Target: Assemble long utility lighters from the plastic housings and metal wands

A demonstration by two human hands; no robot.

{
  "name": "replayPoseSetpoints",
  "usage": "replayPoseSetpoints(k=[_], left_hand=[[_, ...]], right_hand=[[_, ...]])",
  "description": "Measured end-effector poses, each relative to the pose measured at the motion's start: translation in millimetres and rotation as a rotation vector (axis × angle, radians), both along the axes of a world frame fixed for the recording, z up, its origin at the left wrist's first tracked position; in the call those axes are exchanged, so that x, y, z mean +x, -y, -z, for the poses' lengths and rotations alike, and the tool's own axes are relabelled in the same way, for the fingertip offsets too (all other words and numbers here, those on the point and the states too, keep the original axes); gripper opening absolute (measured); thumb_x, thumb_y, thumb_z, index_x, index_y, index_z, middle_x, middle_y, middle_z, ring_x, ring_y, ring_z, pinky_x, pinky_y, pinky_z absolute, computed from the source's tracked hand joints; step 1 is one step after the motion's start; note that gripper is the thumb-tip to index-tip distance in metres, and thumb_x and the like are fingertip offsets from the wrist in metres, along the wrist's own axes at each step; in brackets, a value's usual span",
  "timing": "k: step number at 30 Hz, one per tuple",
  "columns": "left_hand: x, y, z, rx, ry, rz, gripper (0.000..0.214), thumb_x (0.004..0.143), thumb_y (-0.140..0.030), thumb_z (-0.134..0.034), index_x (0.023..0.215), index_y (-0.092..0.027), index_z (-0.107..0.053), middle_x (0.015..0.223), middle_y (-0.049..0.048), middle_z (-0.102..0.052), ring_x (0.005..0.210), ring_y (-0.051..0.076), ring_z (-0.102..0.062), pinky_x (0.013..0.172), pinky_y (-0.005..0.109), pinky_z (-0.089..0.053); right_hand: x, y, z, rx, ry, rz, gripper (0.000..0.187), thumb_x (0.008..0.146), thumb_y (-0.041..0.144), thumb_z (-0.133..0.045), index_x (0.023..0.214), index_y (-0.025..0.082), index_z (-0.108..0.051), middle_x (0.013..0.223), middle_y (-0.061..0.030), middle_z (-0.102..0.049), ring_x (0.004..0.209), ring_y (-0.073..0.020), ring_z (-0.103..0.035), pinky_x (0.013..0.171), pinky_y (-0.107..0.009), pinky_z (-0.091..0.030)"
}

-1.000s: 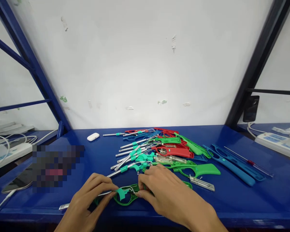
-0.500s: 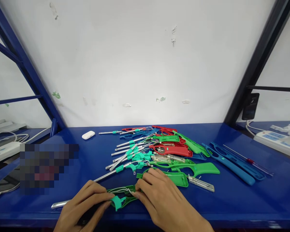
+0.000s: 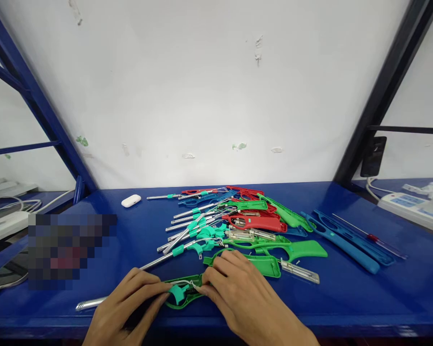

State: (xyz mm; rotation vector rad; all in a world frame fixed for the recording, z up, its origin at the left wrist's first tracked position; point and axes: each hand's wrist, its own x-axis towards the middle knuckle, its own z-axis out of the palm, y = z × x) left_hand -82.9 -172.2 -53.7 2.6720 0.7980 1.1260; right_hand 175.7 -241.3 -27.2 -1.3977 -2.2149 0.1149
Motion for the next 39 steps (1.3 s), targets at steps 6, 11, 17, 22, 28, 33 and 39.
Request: replayPoseSetpoints(k=[6,11,17,22,28,33,39], left_hand=[[5.3,1.6,-2.7,0.058,0.04,-0.002,0.016,0.104,-0.014,-0.062,0.112,-0.026,-0.07,0.094,-0.0012,-0.07,0.084,0.014,-0.067,0.082,0.025,-0.058],[8.4,1.5,-4.1,0.068,0.064,0.006,0.014,0.105,-0.016,-0.061,0.111,-0.025,-0.07,0.091,-0.0005,-0.069,0.082,0.014,-0.067,0.079,0.024,-0.058],[7.4,0.4,-1.9,0.063,0.053,0.008,0.015,0.105,-0.016,-0.06,0.112,-0.025,-0.07,0.093,-0.0001,-0.069,0.082,0.013,-0.067,0.08,0.023,-0.058],[6.0,0.3,-2.2,0.039,0.049,0.016,0.013,0.105,-0.017,-0.061,0.11,-0.026,-0.069,0.093,-0.0006,-0.07,0.083,0.014,-0.068,0.08,0.024,-0.059],[7.3,1.9,-3.6,0.025,0.079,0.019,0.013,0.104,-0.016,-0.061,0.108,-0.027,-0.069,0.093,-0.0011,-0.07,0.084,0.014,-0.068,0.08,0.023,-0.058],[10.6,2.5,-1.6,0.04,0.075,-0.005,0.011,0.103,-0.017,-0.064,0.106,-0.027,-0.068,0.091,-0.0021,-0.073,0.084,0.016,-0.068,0.082,0.028,-0.057],[10.6,1.4,1.9,0.046,0.052,-0.008,0.013,0.102,-0.014,-0.064,0.103,-0.027,-0.066,0.09,-0.0033,-0.073,0.083,0.016,-0.068,0.082,0.03,-0.054]], right_hand=[[1.2,0.1,2.1,-0.006,-0.043,-0.006,0.006,0.109,0.026,-0.057,0.104,0.026,-0.06,0.098,0.003,-0.067,0.089,-0.0195,-0.061,0.088,-0.037,-0.043],[2.8,1.8,4.9,-0.04,-0.048,0.001,0.005,0.109,0.033,-0.058,0.112,0.03,-0.062,0.102,0.003,-0.066,0.094,-0.0202,-0.061,0.091,-0.038,-0.043],[2.5,0.7,7.2,0.049,0.007,-0.036,0.009,0.11,0.029,-0.055,0.111,0.028,-0.064,0.099,0.0023,-0.066,0.09,-0.0199,-0.061,0.088,-0.037,-0.043],[0.9,0.3,6.5,0.18,0.004,-0.047,0.017,0.113,0.029,-0.047,0.108,0.026,-0.063,0.096,0.0019,-0.068,0.085,-0.0188,-0.061,0.085,-0.036,-0.042],[-1.1,-0.4,2.6,0.24,-0.011,-0.076,0.018,0.113,0.028,-0.046,0.107,0.024,-0.063,0.094,0.0024,-0.069,0.082,-0.0172,-0.06,0.083,-0.034,-0.042],[-2.6,-1.7,0.3,0.221,-0.002,-0.114,0.019,0.112,0.03,-0.049,0.104,0.023,-0.065,0.093,0.0024,-0.069,0.081,-0.017,-0.06,0.081,-0.034,-0.043],[-1.7,-4.2,-0.7,0.152,-0.093,-0.122,0.023,0.112,0.035,-0.049,0.101,0.023,-0.064,0.092,0.0027,-0.071,0.083,-0.0159,-0.062,0.079,-0.033,-0.044]])
